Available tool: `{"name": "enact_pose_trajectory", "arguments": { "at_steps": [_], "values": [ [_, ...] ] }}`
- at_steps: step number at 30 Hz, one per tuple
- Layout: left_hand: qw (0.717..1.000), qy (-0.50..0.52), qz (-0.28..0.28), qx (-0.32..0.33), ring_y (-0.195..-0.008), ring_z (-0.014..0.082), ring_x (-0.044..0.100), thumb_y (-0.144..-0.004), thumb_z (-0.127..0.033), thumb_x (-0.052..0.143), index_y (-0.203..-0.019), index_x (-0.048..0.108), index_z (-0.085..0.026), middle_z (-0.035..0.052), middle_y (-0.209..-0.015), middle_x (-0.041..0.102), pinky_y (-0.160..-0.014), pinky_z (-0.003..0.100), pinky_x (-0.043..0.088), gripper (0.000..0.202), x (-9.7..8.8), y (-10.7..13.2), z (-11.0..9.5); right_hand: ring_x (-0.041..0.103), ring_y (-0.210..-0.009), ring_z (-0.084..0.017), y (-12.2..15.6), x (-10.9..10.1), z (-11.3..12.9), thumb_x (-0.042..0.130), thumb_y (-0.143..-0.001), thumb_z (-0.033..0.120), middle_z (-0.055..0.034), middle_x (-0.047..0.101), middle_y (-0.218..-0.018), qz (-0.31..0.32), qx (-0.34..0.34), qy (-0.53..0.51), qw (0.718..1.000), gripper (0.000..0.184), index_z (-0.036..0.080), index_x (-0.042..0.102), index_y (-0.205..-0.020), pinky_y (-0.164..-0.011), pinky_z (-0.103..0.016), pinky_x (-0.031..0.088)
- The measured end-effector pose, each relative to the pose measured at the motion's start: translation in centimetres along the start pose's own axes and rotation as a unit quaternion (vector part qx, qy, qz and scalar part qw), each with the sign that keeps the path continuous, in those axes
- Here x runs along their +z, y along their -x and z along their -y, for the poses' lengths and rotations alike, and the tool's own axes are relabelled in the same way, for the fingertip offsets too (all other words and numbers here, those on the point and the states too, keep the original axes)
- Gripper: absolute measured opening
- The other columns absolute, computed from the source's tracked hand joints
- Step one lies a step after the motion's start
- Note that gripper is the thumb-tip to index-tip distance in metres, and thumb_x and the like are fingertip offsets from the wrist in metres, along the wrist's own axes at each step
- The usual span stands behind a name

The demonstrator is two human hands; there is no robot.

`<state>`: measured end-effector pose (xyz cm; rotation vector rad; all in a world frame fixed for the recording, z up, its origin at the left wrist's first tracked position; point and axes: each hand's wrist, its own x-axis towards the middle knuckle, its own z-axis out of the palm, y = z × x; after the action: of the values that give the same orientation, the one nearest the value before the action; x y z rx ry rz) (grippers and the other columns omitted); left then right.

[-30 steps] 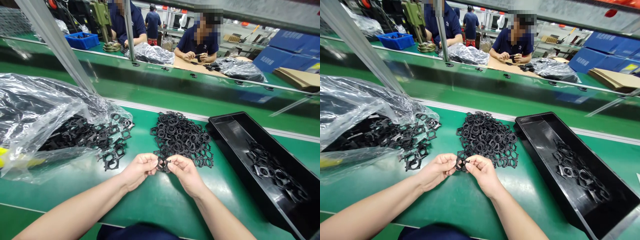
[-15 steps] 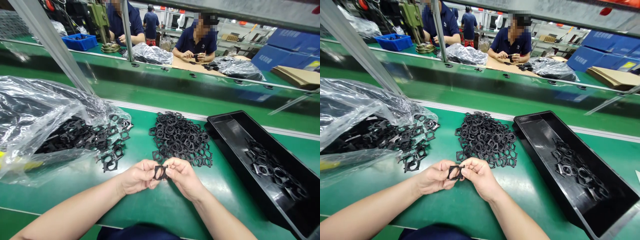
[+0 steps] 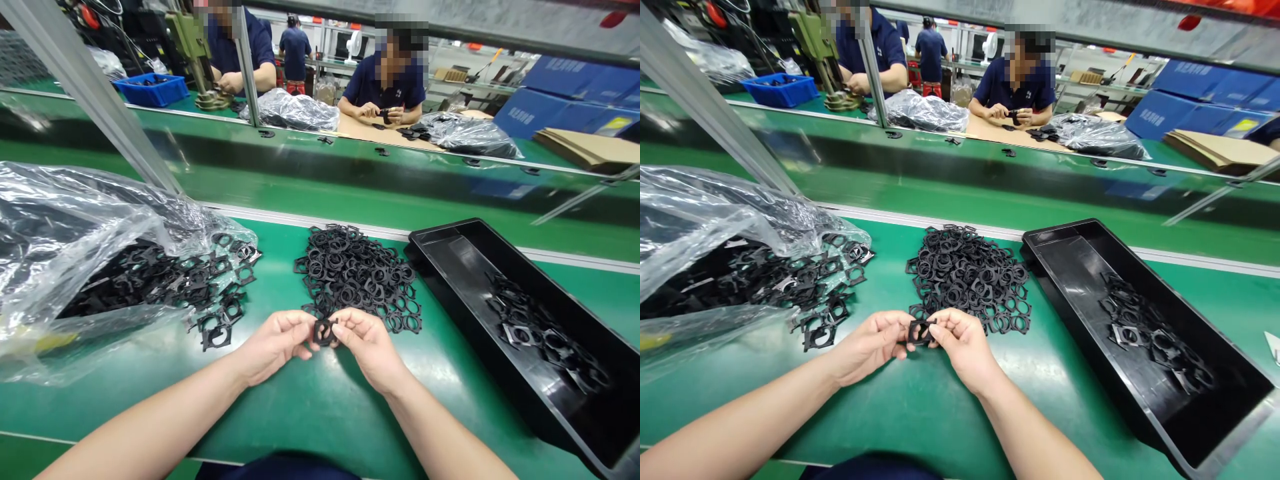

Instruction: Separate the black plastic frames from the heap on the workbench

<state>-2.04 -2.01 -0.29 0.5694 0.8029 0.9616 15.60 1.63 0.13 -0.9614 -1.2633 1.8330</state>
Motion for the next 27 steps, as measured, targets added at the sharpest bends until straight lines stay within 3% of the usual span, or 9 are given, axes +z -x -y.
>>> {"name": "enact_pose_trajectory", "arguments": {
  "at_steps": [4, 8, 14, 19, 22, 25, 27],
  "values": [
    [0.994, -0.077, -0.059, 0.044, -0.060, 0.0110, 0.055, -0.066, -0.038, 0.077, -0.071, 0.067, -0.012, 0.0038, -0.066, 0.064, -0.055, 0.020, 0.041, 0.028, 0.2, 0.0, 0.0, 0.058, -0.062, -0.012, 0.0, -0.1, 0.0, 0.071, -0.073, 0.035, -0.0030, 0.066, -0.069, 0.016, 0.017, -0.011, 1.000, 0.023, 0.014, 0.067, -0.083, -0.063, -0.026, 0.048],
    [0.989, -0.100, -0.079, 0.069, -0.057, 0.0104, 0.052, -0.067, -0.038, 0.075, -0.074, 0.068, -0.012, 0.0035, -0.065, 0.064, -0.055, 0.021, 0.038, 0.028, 0.0, -0.1, 0.1, 0.061, -0.067, -0.013, 0.0, -0.2, 0.0, 0.074, -0.071, 0.031, -0.0044, 0.068, -0.076, 0.051, 0.052, -0.063, 0.995, 0.026, 0.014, 0.068, -0.091, -0.068, -0.027, 0.049],
    [0.986, -0.120, -0.088, 0.081, -0.055, 0.0104, 0.049, -0.068, -0.042, 0.073, -0.078, 0.066, -0.012, 0.0024, -0.063, 0.061, -0.053, 0.022, 0.036, 0.032, 0.0, -0.1, 0.5, 0.061, -0.068, -0.013, 0.1, -0.1, 0.3, 0.077, -0.066, 0.034, -0.0036, 0.066, -0.073, 0.069, 0.107, -0.068, 0.990, 0.025, 0.012, 0.070, -0.077, -0.066, -0.027, 0.051],
    [0.971, -0.155, -0.130, 0.125, -0.047, 0.0077, 0.039, -0.069, -0.045, 0.071, -0.071, 0.063, -0.013, -0.0021, -0.054, 0.052, -0.047, 0.020, 0.031, 0.032, 0.1, -0.4, 0.6, 0.057, -0.061, -0.011, 0.1, 0.1, 0.3, 0.075, -0.068, 0.034, -0.0002, 0.062, -0.066, 0.086, 0.068, -0.025, 0.994, 0.023, 0.014, 0.068, -0.074, -0.064, -0.025, 0.048],
    [0.961, -0.195, -0.137, 0.142, -0.047, 0.0089, 0.041, -0.071, -0.045, 0.067, -0.070, 0.062, -0.015, -0.0020, -0.053, 0.052, -0.047, 0.020, 0.034, 0.031, -0.1, -0.5, 0.4, 0.055, -0.059, -0.011, 0.0, 0.3, 0.2, 0.072, -0.071, 0.035, 0.0010, 0.058, -0.064, 0.065, 0.038, 0.029, 0.997, 0.021, 0.015, 0.066, -0.074, -0.062, -0.025, 0.047],
    [0.932, -0.292, -0.146, 0.161, -0.050, 0.0119, 0.048, -0.073, -0.045, 0.066, -0.070, 0.065, -0.017, -0.0007, -0.054, 0.055, -0.049, 0.021, 0.039, 0.028, -0.2, 0.1, 0.5, 0.051, -0.053, -0.010, 0.6, 0.9, -0.2, 0.072, -0.068, 0.036, 0.0021, 0.054, -0.062, 0.001, 0.016, 0.089, 0.996, 0.021, 0.017, 0.065, -0.074, -0.053, -0.023, 0.044],
    [0.916, -0.331, -0.163, 0.158, -0.058, 0.0158, 0.055, -0.069, -0.047, 0.068, -0.071, 0.068, -0.020, 0.0015, -0.064, 0.063, -0.052, 0.022, 0.045, 0.026, -0.4, 0.6, 0.9, 0.049, -0.051, -0.010, 1.1, 1.5, -0.9, 0.072, -0.067, 0.036, 0.0017, 0.054, -0.059, -0.039, 0.010, 0.138, 0.990, 0.020, 0.018, 0.066, -0.072, -0.047, -0.021, 0.040]
  ]
}}
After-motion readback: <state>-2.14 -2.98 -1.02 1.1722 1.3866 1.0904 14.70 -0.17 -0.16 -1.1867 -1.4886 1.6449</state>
